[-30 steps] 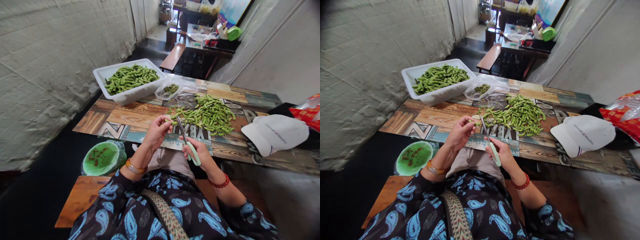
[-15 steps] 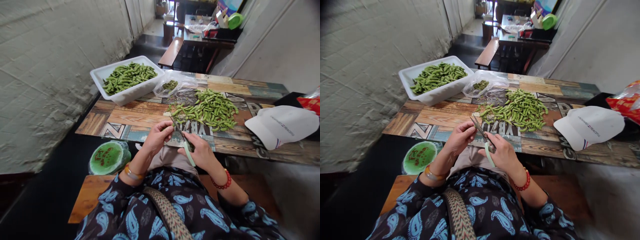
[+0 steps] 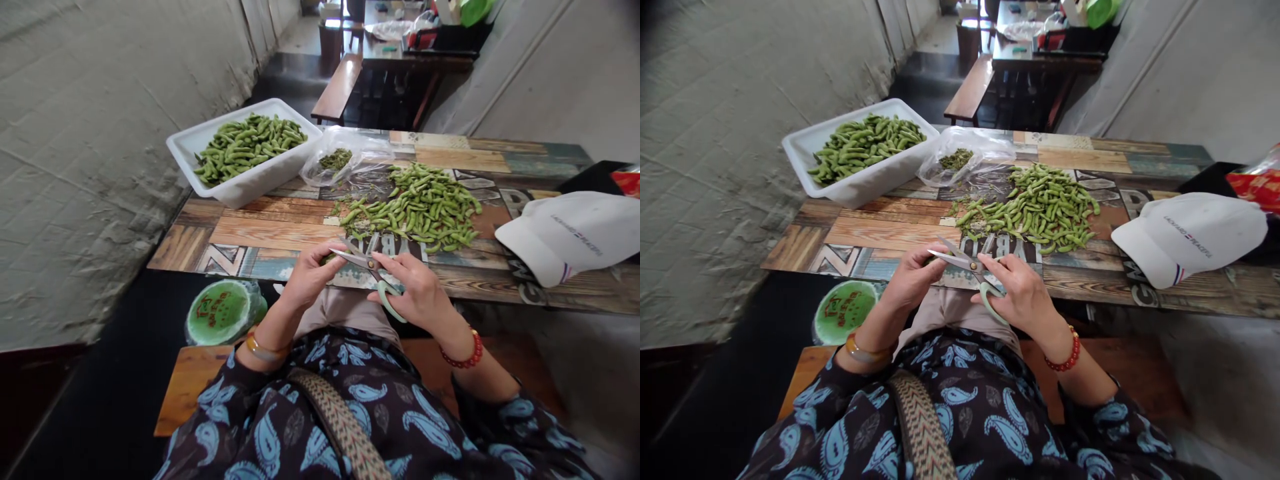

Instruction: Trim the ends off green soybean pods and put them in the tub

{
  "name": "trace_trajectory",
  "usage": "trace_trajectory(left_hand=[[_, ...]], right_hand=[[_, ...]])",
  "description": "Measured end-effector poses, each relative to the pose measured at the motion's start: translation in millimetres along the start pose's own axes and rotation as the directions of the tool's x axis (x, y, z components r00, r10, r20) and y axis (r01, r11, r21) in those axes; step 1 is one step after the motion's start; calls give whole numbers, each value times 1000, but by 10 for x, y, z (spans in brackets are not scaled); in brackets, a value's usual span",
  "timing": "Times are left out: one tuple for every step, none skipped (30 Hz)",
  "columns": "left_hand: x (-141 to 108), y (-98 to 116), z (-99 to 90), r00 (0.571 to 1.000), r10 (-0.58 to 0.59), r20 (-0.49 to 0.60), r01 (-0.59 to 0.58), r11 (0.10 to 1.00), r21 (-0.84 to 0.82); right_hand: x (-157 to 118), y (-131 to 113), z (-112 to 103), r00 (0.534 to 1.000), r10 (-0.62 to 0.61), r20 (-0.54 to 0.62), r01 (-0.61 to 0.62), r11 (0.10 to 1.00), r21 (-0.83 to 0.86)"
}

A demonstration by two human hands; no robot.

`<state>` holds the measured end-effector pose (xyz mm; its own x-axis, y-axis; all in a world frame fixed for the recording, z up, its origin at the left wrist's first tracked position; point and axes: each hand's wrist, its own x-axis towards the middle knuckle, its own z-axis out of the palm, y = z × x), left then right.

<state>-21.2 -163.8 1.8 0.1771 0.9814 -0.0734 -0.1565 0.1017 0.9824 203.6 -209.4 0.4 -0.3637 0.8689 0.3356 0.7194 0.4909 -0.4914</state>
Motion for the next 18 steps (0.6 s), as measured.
trace_trajectory(left_hand=[[1, -2, -2, 1000, 4, 7, -4, 1000, 8], [1, -2, -3, 1000, 7, 14, -7, 1000, 17], [1, -1, -4, 1000, 11, 19, -12, 1000, 29], [1, 1, -5, 1000, 16, 22, -17, 999, 42], [0, 4, -5, 999, 21, 25, -22, 998, 55], [-1, 7, -6, 999, 26, 29, -28, 997, 68], [-2, 11, -7, 999, 31, 34, -33, 996, 78], [-3, 15, -8, 999, 37, 38, -40, 995, 87], [-3, 20, -9, 998, 43, 44, -47, 994, 96], [-2, 25, -10, 997, 50, 50, -55, 993, 107], [-1, 32, -11, 997, 62, 56, -68, 991, 118], [0, 39, -12, 995, 76, 63, -84, 988, 129], [1, 46, -13, 993, 90, 72, -100, 985, 142], [3, 54, -13, 991, 101, 84, -113, 981, 157], [4, 61, -12, 990, 106, 95, -121, 978, 170], [6, 67, -11, 989, 105, 106, -123, 976, 180], [7, 72, -10, 989, 99, 114, -119, 975, 186], [10, 74, -8, 989, 90, 121, -112, 976, 187]], right_hand=[[1, 4, -1, 1000, -6, -7, 6, 1000, 6], [2, 7, -2, 1000, -10, -12, 10, 1000, 12], [3, 10, -3, 1000, -11, -12, 11, 1000, 18], [5, 13, -5, 1000, -10, -9, 10, 1000, 24], [7, 16, -7, 1000, -10, -1, 10, 1000, 27], [9, 19, -9, 1000, -14, 8, 14, 999, 29], [11, 22, -12, 1000, -20, 17, 19, 999, 28], [14, 24, -14, 999, -26, 25, 26, 999, 27], [16, 25, -17, 999, -33, 31, 32, 999, 28], [19, 24, -19, 999, -38, 36, 37, 999, 31], [21, 22, -20, 998, -41, 38, 40, 998, 38], [22, 17, -21, 998, -44, 38, 42, 998, 50], [23, 11, -20, 998, -47, 39, 45, 997, 65], [23, 5, -19, 998, -51, 40, 47, 995, 82], [23, -1, -16, 998, -53, 40, 49, 994, 99], [22, -5, -12, 998, -56, 40, 51, 992, 113], [20, -7, -6, 998, -58, 38, 53, 991, 122], [18, -7, 2, 998, -60, 32, 56, 991, 124]])
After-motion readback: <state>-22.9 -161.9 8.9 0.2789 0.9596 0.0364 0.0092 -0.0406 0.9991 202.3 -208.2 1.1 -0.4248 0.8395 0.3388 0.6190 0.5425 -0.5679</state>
